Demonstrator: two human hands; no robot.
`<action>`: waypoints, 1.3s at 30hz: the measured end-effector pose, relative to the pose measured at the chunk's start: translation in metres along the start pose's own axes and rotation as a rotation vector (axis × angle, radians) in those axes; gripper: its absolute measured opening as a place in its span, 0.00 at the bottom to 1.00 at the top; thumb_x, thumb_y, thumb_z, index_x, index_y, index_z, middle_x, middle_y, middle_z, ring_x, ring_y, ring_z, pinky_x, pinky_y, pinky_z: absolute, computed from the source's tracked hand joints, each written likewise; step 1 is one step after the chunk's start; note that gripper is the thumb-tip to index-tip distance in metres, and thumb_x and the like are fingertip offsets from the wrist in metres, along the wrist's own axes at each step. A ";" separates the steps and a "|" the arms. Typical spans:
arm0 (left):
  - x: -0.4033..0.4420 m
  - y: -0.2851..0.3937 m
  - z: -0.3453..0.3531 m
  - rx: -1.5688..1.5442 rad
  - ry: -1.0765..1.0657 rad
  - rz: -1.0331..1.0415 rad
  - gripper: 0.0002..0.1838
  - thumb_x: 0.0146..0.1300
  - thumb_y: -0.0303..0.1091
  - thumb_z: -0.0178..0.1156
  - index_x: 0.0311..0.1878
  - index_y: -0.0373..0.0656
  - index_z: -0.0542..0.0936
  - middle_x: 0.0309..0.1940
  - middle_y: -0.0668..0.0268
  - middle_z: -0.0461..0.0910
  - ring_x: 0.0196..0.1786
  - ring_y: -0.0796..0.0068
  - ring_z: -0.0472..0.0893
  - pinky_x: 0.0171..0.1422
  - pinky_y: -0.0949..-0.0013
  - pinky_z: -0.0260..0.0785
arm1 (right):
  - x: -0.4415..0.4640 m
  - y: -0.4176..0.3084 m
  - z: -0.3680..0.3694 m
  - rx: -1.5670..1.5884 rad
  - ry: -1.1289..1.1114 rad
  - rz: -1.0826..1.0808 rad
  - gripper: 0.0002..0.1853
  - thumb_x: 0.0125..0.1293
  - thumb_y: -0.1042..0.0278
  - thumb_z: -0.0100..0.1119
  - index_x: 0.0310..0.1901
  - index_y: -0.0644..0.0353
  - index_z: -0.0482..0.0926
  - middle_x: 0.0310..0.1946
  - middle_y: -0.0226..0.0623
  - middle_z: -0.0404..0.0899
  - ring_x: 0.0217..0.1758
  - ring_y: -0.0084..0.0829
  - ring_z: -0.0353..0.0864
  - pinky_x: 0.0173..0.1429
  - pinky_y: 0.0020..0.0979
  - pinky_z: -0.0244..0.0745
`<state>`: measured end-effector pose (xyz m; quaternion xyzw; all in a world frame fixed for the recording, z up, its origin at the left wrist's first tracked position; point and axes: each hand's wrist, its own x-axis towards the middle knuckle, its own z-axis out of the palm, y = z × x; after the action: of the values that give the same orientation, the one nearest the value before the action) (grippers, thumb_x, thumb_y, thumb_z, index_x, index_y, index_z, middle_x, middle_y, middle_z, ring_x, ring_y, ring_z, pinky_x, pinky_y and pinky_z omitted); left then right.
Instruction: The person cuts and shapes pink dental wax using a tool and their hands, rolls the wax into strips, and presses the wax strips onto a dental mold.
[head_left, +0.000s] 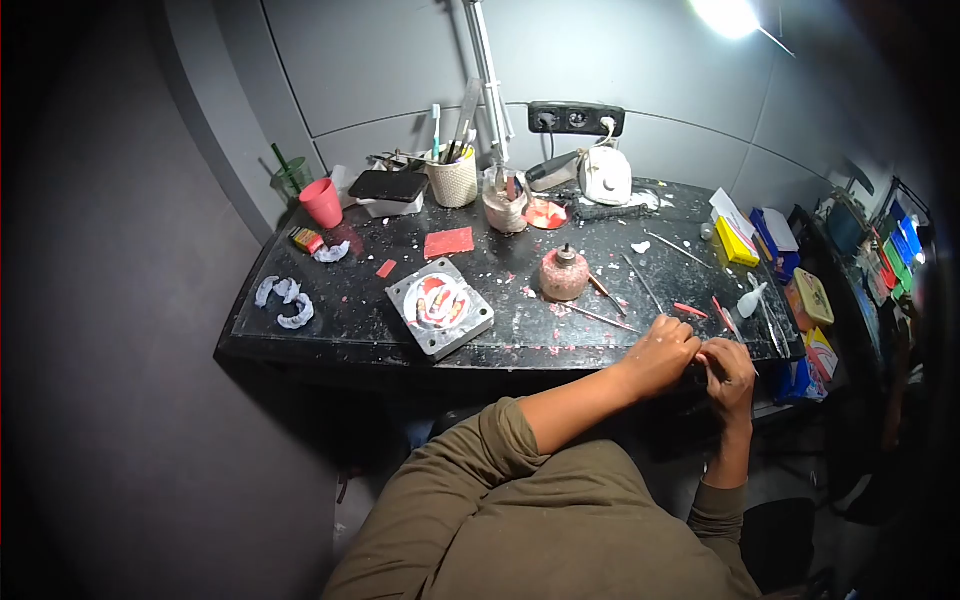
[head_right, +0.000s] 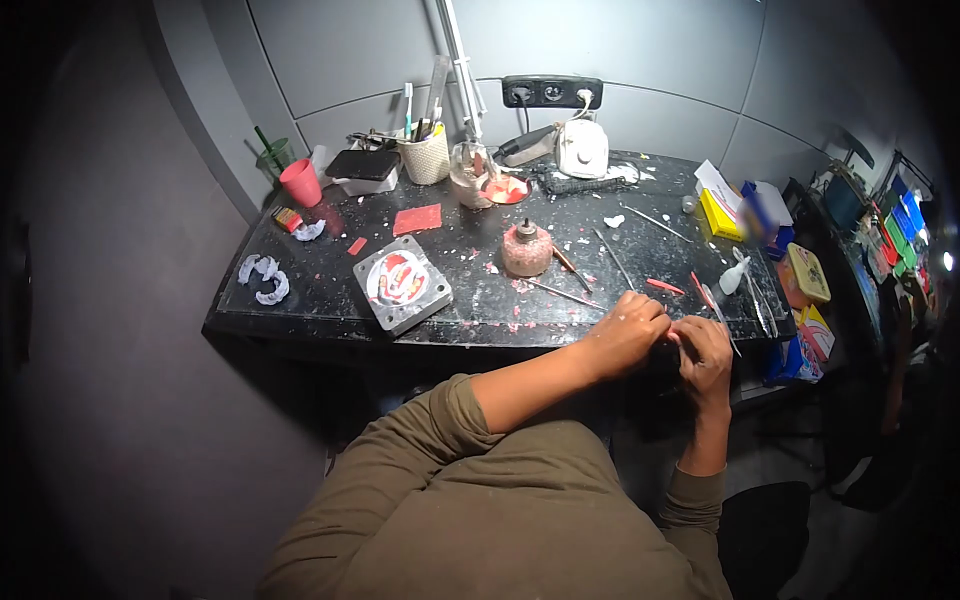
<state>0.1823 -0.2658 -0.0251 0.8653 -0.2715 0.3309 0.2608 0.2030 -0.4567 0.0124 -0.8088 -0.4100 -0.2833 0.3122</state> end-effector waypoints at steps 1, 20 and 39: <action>0.000 -0.001 0.001 -0.019 -0.002 -0.015 0.06 0.65 0.30 0.63 0.43 0.41 0.82 0.42 0.55 0.81 0.52 0.52 0.80 0.61 0.52 0.68 | -0.002 0.001 0.001 0.006 -0.003 -0.003 0.08 0.62 0.77 0.73 0.42 0.61 0.86 0.42 0.39 0.88 0.45 0.44 0.85 0.54 0.42 0.76; 0.004 0.003 0.003 0.136 0.039 0.016 0.06 0.66 0.32 0.61 0.41 0.41 0.82 0.39 0.56 0.81 0.48 0.55 0.80 0.59 0.55 0.66 | -0.001 0.002 0.001 0.050 -0.002 0.037 0.06 0.65 0.79 0.70 0.42 0.66 0.85 0.43 0.44 0.88 0.46 0.46 0.87 0.53 0.40 0.81; 0.003 0.000 -0.003 -0.082 0.061 -0.045 0.05 0.64 0.25 0.64 0.38 0.39 0.76 0.35 0.51 0.80 0.45 0.47 0.81 0.56 0.49 0.67 | -0.008 0.013 -0.003 -0.019 0.044 0.075 0.08 0.61 0.72 0.76 0.38 0.64 0.86 0.38 0.44 0.88 0.42 0.48 0.86 0.50 0.42 0.79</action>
<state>0.1832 -0.2648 -0.0213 0.8494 -0.2573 0.3395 0.3116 0.2093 -0.4692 0.0055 -0.8202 -0.3695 -0.2930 0.3240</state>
